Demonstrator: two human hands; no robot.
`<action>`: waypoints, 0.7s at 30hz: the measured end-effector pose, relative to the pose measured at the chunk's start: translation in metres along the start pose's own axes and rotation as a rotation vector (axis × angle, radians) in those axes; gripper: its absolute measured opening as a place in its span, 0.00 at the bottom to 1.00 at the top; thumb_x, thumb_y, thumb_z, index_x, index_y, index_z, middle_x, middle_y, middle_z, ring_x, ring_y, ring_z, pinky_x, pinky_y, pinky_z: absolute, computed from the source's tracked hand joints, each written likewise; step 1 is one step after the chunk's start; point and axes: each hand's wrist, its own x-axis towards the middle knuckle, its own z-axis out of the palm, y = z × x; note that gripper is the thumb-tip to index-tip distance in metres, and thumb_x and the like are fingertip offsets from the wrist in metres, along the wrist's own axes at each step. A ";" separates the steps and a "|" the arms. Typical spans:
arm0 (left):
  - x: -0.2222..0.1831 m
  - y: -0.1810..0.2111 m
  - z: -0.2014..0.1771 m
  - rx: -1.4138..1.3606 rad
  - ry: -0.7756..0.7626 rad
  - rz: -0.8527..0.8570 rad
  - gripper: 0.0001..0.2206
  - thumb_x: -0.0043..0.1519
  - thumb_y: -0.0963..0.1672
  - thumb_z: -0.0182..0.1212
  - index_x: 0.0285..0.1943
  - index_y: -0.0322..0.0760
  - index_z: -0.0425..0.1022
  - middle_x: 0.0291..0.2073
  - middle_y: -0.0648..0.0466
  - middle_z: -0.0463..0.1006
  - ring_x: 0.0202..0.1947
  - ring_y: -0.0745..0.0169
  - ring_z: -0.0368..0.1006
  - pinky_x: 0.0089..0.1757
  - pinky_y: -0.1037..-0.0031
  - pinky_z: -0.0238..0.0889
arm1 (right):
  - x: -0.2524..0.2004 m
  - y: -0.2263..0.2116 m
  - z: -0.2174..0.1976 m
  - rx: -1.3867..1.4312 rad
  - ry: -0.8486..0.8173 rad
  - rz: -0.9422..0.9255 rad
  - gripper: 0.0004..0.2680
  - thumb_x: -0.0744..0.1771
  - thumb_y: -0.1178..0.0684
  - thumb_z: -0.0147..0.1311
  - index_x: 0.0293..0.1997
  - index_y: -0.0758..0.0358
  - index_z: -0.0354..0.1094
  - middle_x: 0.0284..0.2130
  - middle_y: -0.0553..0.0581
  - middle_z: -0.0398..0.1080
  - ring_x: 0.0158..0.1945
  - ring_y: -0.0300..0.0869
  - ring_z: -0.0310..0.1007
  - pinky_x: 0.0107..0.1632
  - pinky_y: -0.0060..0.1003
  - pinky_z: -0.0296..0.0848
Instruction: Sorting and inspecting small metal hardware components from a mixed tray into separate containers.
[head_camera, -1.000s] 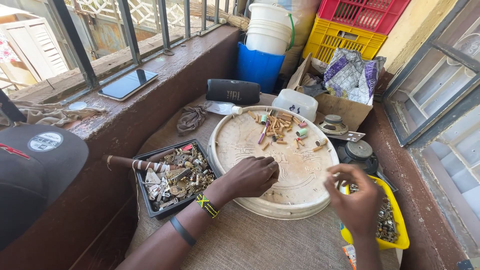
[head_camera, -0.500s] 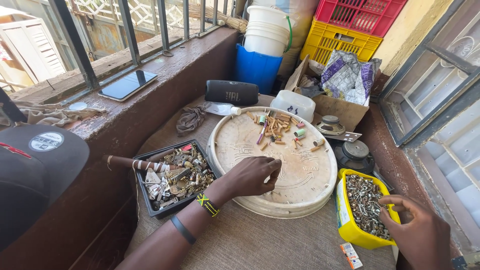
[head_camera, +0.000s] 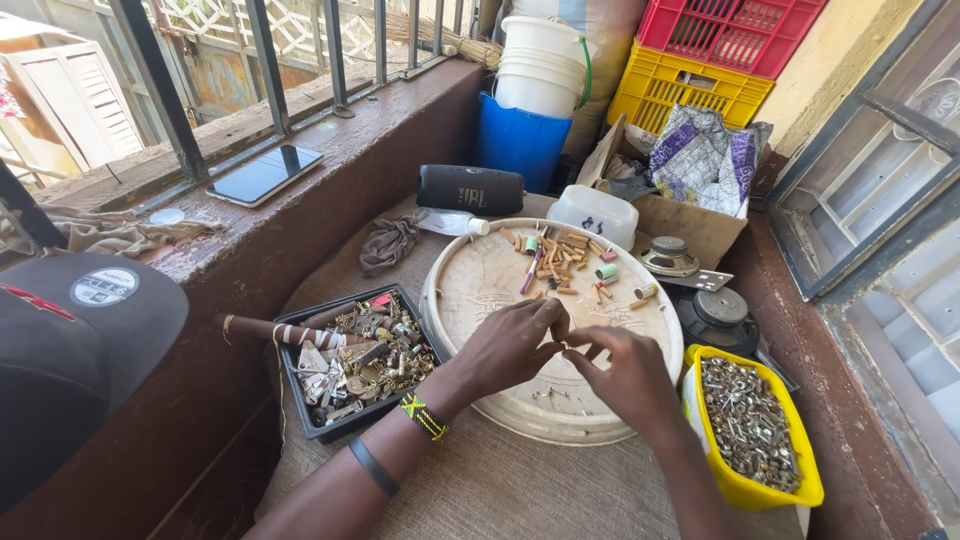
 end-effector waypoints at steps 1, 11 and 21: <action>0.001 0.000 0.001 0.003 0.003 -0.001 0.10 0.59 0.43 0.64 0.45 0.41 0.66 0.33 0.50 0.77 0.39 0.40 0.77 0.38 0.55 0.72 | -0.002 0.004 0.004 0.001 0.000 -0.004 0.08 0.62 0.57 0.65 0.42 0.53 0.81 0.34 0.54 0.83 0.35 0.46 0.83 0.39 0.41 0.78; -0.002 0.015 0.006 0.018 -0.019 -0.001 0.06 0.65 0.40 0.57 0.44 0.40 0.64 0.32 0.49 0.76 0.28 0.48 0.73 0.29 0.60 0.64 | -0.023 -0.004 0.007 0.155 0.175 0.117 0.08 0.62 0.52 0.67 0.41 0.61 0.82 0.36 0.52 0.83 0.40 0.36 0.83 0.43 0.32 0.78; -0.004 0.014 0.013 -0.040 -0.007 0.050 0.10 0.64 0.40 0.60 0.49 0.40 0.62 0.36 0.46 0.77 0.30 0.45 0.73 0.28 0.59 0.63 | -0.027 -0.007 0.002 0.118 0.166 0.254 0.05 0.62 0.52 0.66 0.37 0.57 0.81 0.27 0.48 0.80 0.29 0.35 0.73 0.39 0.32 0.74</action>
